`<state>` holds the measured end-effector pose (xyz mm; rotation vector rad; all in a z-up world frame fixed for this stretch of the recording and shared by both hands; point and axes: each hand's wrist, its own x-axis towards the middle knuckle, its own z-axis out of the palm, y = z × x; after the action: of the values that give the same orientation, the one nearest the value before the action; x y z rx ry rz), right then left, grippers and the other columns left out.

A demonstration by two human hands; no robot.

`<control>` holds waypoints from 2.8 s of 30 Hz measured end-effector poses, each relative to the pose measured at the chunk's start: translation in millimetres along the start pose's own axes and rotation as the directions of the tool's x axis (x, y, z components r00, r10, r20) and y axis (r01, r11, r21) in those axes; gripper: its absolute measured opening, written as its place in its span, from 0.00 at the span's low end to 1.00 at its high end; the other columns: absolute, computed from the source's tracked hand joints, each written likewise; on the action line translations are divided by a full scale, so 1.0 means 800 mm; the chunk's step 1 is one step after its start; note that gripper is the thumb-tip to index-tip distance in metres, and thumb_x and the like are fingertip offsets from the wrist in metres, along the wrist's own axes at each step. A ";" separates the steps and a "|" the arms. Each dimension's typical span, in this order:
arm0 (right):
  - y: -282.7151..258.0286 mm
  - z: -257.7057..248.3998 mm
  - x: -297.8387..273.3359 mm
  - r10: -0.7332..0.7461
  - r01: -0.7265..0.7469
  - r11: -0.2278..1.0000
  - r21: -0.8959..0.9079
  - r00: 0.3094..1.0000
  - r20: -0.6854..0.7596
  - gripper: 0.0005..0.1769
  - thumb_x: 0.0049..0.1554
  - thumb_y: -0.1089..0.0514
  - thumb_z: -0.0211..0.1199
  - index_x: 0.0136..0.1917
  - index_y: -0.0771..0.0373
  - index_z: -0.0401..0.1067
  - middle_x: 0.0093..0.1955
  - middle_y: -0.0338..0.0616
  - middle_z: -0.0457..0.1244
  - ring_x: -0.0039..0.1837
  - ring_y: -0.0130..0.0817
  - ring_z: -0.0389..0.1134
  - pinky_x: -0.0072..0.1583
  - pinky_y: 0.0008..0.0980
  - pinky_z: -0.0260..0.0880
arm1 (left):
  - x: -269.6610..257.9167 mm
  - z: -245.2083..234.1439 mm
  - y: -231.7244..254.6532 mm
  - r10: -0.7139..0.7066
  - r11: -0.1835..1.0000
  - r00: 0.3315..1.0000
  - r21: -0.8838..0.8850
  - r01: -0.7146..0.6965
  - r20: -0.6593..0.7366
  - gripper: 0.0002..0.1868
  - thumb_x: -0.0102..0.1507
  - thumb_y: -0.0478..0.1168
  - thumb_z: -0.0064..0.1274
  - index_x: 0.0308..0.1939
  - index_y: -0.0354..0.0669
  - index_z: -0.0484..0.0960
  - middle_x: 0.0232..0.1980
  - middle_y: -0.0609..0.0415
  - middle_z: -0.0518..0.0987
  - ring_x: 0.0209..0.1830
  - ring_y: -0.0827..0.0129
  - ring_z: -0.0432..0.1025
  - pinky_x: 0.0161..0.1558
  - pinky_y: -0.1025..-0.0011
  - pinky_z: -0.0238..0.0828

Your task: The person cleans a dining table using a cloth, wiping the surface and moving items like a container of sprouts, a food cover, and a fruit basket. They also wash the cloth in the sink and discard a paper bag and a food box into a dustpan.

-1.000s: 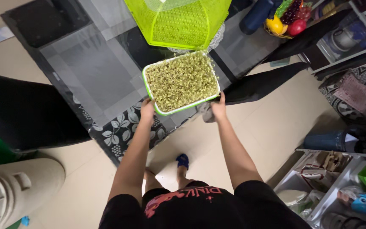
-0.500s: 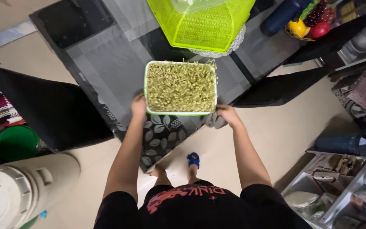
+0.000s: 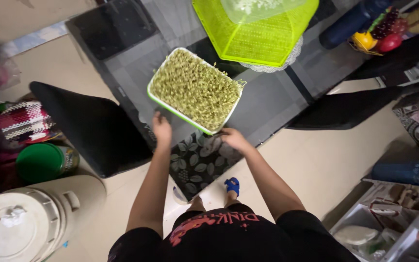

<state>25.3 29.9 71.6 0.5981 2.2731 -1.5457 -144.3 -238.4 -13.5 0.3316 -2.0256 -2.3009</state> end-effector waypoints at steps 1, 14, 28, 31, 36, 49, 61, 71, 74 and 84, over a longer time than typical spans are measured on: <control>-0.006 0.014 0.011 -0.038 0.038 0.999 -0.038 0.999 -0.009 0.30 0.49 0.58 0.61 0.66 0.68 0.72 0.57 0.53 0.71 0.56 0.39 0.72 0.59 0.33 0.70 | -0.006 0.000 -0.002 -0.168 0.975 0.983 -0.138 0.177 0.073 0.22 0.71 0.34 0.49 0.70 0.38 0.74 0.44 0.49 0.74 0.36 0.68 0.67 0.36 0.68 0.67; -0.090 0.137 0.145 -0.189 0.168 0.970 0.176 0.976 0.108 0.27 0.51 0.63 0.59 0.64 0.70 0.72 0.57 0.53 0.70 0.58 0.40 0.70 0.59 0.34 0.69 | -0.003 0.020 0.003 -0.089 0.839 0.989 0.545 0.009 0.120 0.34 0.62 0.41 0.59 0.72 0.41 0.68 0.47 0.40 0.83 0.43 0.53 0.79 0.48 0.61 0.75; -0.151 0.120 0.105 -0.411 0.595 0.457 -0.662 0.801 0.436 0.42 0.52 0.42 0.67 0.77 0.46 0.59 0.83 0.45 0.47 0.84 0.51 0.42 0.66 0.84 0.37 | 0.043 0.006 0.011 -0.065 0.851 0.998 0.521 0.056 -0.002 0.31 0.63 0.39 0.57 0.71 0.49 0.73 0.47 0.43 0.85 0.44 0.53 0.81 0.49 0.61 0.76; -0.127 0.054 0.119 -0.724 0.728 0.197 -0.657 0.560 0.403 0.41 0.56 0.41 0.64 0.80 0.37 0.56 0.86 0.39 0.41 0.87 0.43 0.35 0.72 0.84 0.35 | 0.018 0.024 0.021 -0.025 0.817 0.989 0.567 0.103 -0.143 0.27 0.64 0.41 0.56 0.68 0.47 0.74 0.49 0.46 0.85 0.48 0.54 0.80 0.53 0.61 0.75; -0.066 -0.117 0.158 -0.421 0.287 0.368 -0.884 0.900 0.117 0.39 0.58 0.38 0.60 0.79 0.45 0.56 0.85 0.49 0.42 0.86 0.50 0.36 0.73 0.83 0.32 | -0.049 0.072 0.053 0.080 0.589 0.968 0.794 0.148 -0.240 0.29 0.60 0.45 0.57 0.66 0.49 0.75 0.59 0.44 0.77 0.61 0.46 0.67 0.62 0.50 0.59; -0.015 -0.017 0.144 -0.469 -0.098 0.517 -0.851 0.799 -0.377 0.37 0.62 0.32 0.49 0.79 0.46 0.57 0.82 0.50 0.48 0.83 0.68 0.37 0.72 0.80 0.31 | -0.179 0.009 0.066 0.216 0.510 0.971 0.860 -0.026 -0.098 0.25 0.58 0.45 0.58 0.61 0.54 0.79 0.64 0.48 0.72 0.67 0.46 0.60 0.65 0.47 0.54; 0.006 0.180 -0.058 -0.799 0.833 0.213 -0.511 0.449 0.399 0.20 0.62 0.39 0.63 0.64 0.44 0.74 0.72 0.49 0.55 0.79 0.58 0.47 0.74 0.73 0.41 | -0.253 -0.087 0.113 0.344 0.597 0.936 0.786 -0.162 -0.068 0.20 0.65 0.41 0.53 0.62 0.48 0.77 0.65 0.46 0.73 0.69 0.46 0.61 0.69 0.49 0.54; 0.040 -0.130 0.026 -0.607 -0.022 0.480 -0.877 0.713 -0.350 0.37 0.65 0.32 0.44 0.75 0.57 0.65 0.80 0.56 0.51 0.81 0.64 0.39 0.70 0.75 0.30 | -0.274 -0.041 0.095 0.273 0.568 0.959 0.792 -0.223 0.074 0.20 0.60 0.42 0.57 0.57 0.53 0.80 0.63 0.47 0.72 0.68 0.46 0.60 0.68 0.48 0.51; 0.008 -0.020 0.047 -0.573 -0.030 0.279 -0.960 0.797 -0.191 0.24 0.66 0.39 0.46 0.65 0.52 0.72 0.75 0.50 0.57 0.79 0.57 0.47 0.73 0.70 0.34 | -0.273 -0.032 0.094 0.285 0.550 0.956 0.805 -0.222 0.069 0.19 0.61 0.42 0.56 0.57 0.52 0.81 0.63 0.48 0.73 0.69 0.46 0.60 0.67 0.48 0.51; -0.009 0.099 -0.014 -0.573 0.712 0.180 -0.678 0.636 0.516 0.40 0.61 0.35 0.54 0.76 0.63 0.64 0.78 0.63 0.53 0.78 0.62 0.49 0.73 0.68 0.44 | -0.222 0.049 0.118 0.253 0.533 0.967 0.836 -0.130 -0.010 0.20 0.61 0.42 0.56 0.58 0.52 0.81 0.63 0.46 0.72 0.68 0.47 0.61 0.65 0.48 0.54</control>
<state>33.6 -48.2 54.0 -0.8880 2.8759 -0.3435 12.1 -180.0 106.0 0.2485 -2.7626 -0.9816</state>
